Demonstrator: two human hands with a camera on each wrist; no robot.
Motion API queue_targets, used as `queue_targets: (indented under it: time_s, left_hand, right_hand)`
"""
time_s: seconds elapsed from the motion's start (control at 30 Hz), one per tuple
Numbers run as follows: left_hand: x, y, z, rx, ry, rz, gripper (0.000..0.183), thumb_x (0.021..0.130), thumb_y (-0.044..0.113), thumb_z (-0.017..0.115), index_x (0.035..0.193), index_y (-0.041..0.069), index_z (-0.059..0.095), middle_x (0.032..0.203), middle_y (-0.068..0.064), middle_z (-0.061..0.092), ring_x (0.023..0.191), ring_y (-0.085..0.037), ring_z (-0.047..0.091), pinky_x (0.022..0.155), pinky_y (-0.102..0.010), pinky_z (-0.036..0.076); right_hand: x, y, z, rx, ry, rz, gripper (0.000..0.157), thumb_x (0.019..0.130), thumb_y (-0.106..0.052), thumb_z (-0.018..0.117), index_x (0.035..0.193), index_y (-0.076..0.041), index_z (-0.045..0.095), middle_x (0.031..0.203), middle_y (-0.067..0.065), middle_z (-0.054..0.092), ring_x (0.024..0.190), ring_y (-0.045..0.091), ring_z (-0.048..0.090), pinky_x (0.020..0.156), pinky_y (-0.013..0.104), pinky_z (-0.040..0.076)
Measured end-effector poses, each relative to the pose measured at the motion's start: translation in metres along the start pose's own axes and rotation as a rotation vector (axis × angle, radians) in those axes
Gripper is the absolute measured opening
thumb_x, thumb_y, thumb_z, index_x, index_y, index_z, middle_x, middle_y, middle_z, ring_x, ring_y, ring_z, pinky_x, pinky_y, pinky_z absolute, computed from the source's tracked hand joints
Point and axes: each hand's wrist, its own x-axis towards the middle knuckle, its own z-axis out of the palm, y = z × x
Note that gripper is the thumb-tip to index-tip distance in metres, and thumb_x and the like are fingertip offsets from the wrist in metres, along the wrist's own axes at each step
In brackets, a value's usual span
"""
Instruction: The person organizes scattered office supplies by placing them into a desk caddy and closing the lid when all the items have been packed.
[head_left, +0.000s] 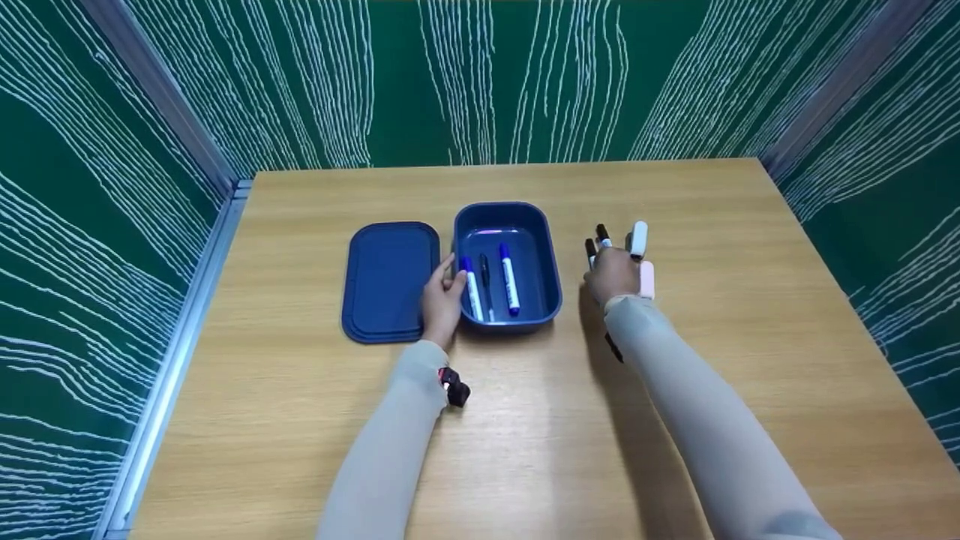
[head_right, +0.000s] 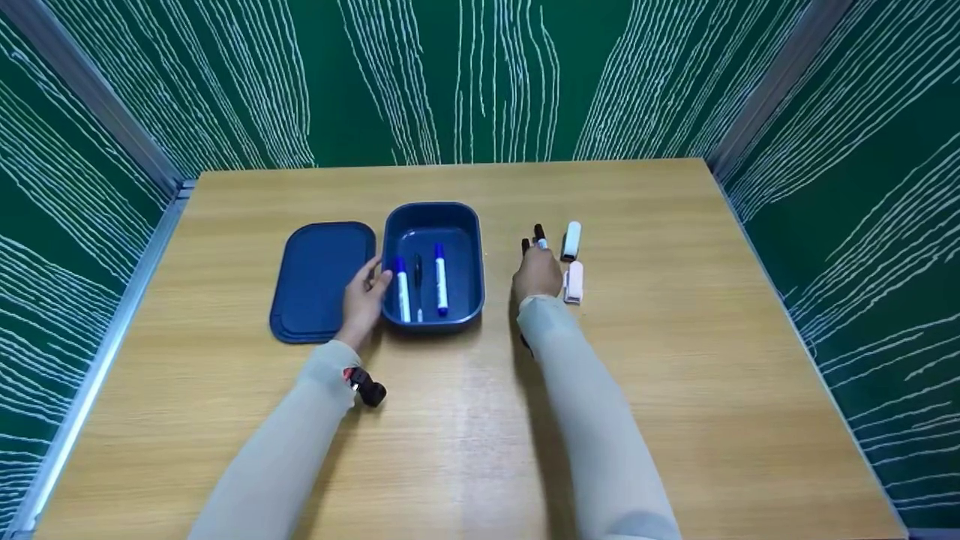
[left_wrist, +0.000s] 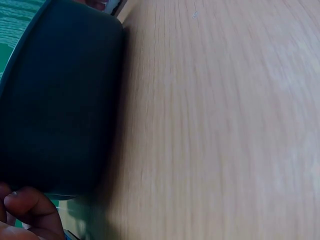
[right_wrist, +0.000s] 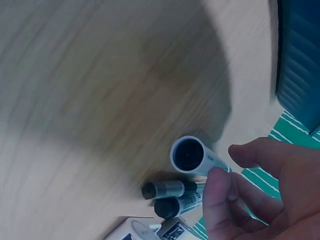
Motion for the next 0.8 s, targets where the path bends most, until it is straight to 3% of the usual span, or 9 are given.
queue_targets:
  time_s: [0.2, 0.47, 0.8]
  left_hand:
    - [-0.0014, 0.0011, -0.0007, -0.031, -0.013, -0.005, 0.045, 0.098, 0.022, 0.061, 0.142, 0.016, 0.054, 0.099, -0.010, 0.067, 0.088, -0.018, 0.059, 0.083, -0.032, 0.047]
    - [-0.0006, 0.0007, -0.0001, -0.009, -0.007, 0.001, 0.045, 0.098, 0.023, 0.062, 0.142, 0.017, 0.054, 0.095, -0.009, 0.065, 0.085, -0.018, 0.058, 0.081, -0.032, 0.046]
    - [0.0002, -0.0005, 0.0007, 0.000, 0.000, -0.012, 0.045, 0.098, 0.024, 0.062, 0.142, 0.017, 0.055, 0.092, -0.009, 0.066, 0.086, -0.019, 0.060, 0.081, -0.033, 0.048]
  right_hand:
    - [0.0013, 0.0041, 0.0044, -0.040, 0.041, -0.020, 0.009, 0.086, -0.003, 0.063, 0.088, 0.006, 0.067, 0.092, 0.026, 0.067, 0.083, 0.040, 0.066, 0.074, 0.052, 0.051]
    - [0.0016, 0.0041, 0.0038, -0.012, -0.009, 0.027, 0.013, 0.090, -0.001, 0.061, 0.101, 0.004, 0.067, 0.094, 0.022, 0.064, 0.084, 0.036, 0.065, 0.074, 0.047, 0.053]
    - [0.0019, 0.0071, 0.0058, -0.012, -0.011, 0.032, 0.015, 0.089, 0.001, 0.058, 0.102, 0.004, 0.064, 0.094, 0.022, 0.064, 0.082, 0.035, 0.065, 0.072, 0.048, 0.052]
